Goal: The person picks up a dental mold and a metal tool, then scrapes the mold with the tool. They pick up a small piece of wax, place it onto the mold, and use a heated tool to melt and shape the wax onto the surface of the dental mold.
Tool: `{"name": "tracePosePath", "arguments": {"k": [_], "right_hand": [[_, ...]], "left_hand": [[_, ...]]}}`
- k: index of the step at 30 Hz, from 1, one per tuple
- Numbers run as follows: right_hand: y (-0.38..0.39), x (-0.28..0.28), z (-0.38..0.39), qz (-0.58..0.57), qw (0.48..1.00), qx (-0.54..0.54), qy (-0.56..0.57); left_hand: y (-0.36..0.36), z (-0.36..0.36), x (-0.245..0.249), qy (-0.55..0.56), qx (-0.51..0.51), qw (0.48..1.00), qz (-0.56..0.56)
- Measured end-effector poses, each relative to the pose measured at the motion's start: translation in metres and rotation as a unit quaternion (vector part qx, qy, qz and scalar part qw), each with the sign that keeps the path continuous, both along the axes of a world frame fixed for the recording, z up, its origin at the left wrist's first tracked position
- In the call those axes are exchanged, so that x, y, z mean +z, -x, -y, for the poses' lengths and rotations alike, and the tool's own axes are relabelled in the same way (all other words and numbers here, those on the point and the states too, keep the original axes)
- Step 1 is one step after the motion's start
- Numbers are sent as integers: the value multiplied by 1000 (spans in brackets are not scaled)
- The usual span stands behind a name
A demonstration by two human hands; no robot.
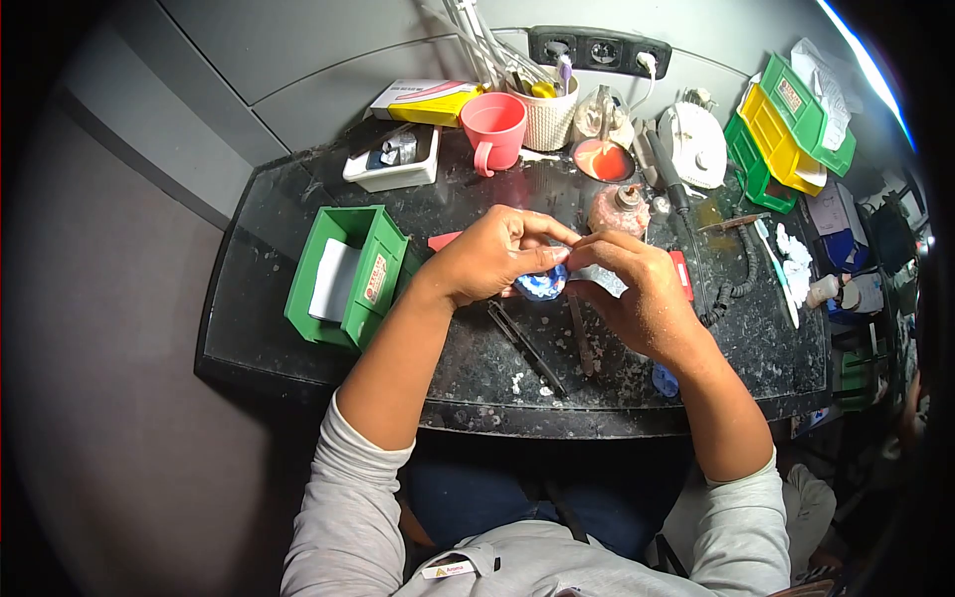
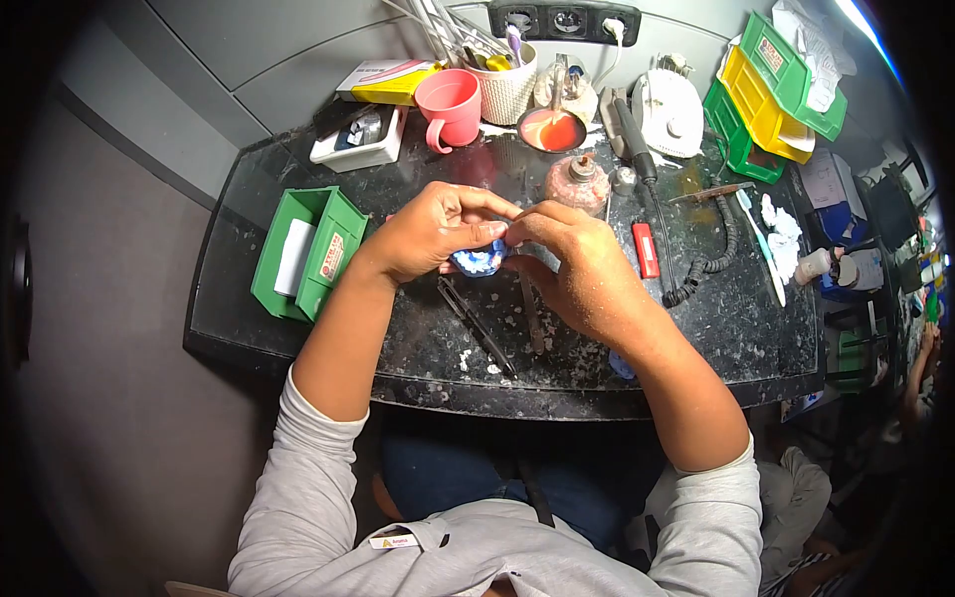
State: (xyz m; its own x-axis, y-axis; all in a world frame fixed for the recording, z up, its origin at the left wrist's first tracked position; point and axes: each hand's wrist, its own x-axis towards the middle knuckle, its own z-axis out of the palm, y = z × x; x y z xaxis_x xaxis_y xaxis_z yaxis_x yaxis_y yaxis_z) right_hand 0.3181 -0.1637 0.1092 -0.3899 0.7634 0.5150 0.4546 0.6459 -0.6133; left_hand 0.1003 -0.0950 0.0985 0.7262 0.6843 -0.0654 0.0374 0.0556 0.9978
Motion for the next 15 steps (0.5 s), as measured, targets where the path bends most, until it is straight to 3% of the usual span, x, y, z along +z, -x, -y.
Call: {"name": "tracePosePath", "arguments": {"k": [15], "right_hand": [[0, 2, 1, 10, 1000, -7, 13]], "left_hand": [[0, -1, -2, -7, 2, 1000, -14]]}}
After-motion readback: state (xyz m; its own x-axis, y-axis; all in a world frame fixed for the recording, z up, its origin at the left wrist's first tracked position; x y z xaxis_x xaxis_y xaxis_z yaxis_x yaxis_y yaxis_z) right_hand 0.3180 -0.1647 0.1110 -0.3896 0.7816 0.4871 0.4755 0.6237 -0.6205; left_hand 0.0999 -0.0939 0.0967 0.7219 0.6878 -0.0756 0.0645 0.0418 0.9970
